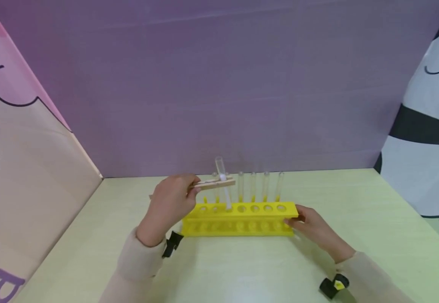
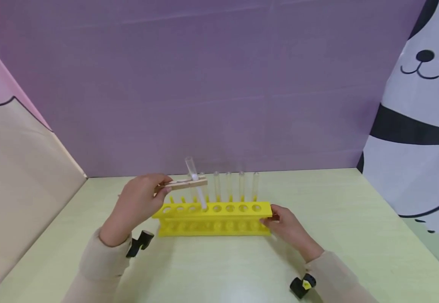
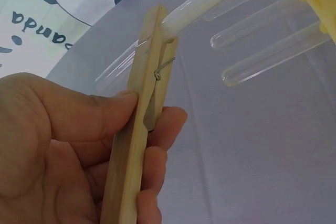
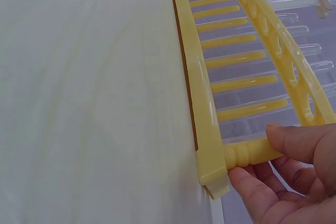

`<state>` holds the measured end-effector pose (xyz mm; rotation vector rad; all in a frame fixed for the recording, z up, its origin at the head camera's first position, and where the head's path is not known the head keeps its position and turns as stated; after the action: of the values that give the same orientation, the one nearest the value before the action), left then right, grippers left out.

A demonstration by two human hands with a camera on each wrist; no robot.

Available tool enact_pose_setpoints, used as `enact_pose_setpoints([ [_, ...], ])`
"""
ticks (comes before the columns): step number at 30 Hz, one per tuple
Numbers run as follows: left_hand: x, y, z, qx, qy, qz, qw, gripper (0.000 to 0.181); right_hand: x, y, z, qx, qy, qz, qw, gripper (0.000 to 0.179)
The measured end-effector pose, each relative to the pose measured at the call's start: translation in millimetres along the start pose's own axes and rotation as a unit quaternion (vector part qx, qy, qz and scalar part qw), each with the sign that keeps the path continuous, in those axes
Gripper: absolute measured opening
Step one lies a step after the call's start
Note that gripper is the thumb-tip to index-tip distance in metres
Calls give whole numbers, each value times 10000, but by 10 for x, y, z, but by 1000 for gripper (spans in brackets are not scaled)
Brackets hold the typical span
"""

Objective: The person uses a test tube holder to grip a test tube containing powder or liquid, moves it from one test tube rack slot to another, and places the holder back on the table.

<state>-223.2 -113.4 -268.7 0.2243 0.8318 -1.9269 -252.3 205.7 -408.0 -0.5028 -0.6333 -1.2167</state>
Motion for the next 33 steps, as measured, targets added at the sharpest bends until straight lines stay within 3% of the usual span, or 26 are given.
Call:
enact_pose_setpoints([
  [11,-71,-29,4,-149,58,-342,9993,13,14,0,9,33,-88,103,9999,40],
  [28,-95,-66,-104,106,75,-632,9979,10,-10,-8,-7,19,-100,11,9999,40],
  [33,-84,-73,-136,225,50,-564,9981,10,-3,-9,-9,1,-69,12,10000,40],
])
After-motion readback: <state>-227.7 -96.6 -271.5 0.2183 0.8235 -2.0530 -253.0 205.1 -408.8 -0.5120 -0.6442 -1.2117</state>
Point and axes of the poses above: each hand's wrist, its own y-axis away from the middle knuckle, its own z-axis out of the back of the hand, x = y × z, the point moved 4 cm from there along -y, towards the middle knuckle, and after that the axes turned 14 degrees about y, right-handed, at the moved point
